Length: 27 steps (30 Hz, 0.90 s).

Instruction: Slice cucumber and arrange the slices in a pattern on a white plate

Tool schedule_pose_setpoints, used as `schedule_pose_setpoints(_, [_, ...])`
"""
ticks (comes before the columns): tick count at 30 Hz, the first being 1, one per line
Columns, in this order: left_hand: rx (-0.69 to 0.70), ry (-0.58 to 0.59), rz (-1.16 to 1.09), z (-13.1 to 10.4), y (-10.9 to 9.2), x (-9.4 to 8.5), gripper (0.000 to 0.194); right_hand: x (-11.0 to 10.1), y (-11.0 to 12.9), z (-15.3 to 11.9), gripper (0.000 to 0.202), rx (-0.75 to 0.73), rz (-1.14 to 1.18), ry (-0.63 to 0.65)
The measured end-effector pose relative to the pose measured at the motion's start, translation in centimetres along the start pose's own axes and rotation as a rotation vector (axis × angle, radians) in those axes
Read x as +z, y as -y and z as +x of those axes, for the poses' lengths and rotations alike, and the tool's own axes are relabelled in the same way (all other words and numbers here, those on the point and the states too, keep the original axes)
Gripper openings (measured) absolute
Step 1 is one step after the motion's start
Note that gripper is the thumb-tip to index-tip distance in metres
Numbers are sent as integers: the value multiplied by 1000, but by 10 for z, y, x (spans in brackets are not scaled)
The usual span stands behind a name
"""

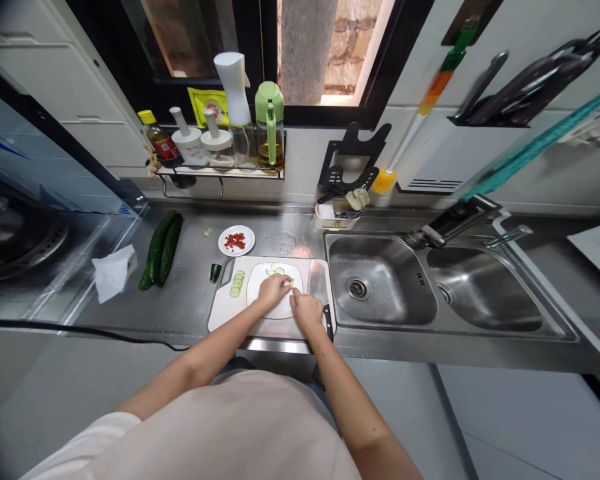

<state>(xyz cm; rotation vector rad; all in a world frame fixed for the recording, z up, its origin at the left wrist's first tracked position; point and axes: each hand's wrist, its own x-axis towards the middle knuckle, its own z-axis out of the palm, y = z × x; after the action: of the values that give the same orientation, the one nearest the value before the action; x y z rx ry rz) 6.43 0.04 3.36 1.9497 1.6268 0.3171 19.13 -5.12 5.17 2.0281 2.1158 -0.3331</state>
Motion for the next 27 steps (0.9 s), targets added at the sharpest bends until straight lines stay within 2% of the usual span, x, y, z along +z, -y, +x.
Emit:
schedule_pose_setpoints(13, [33, -13, -8, 0, 1, 1, 26, -1, -1, -1, 38, 17, 0, 3])
schedule_pose_setpoints(27, [4, -17, 10, 1, -1, 1, 26, -2, 0, -1, 35, 21, 26, -17])
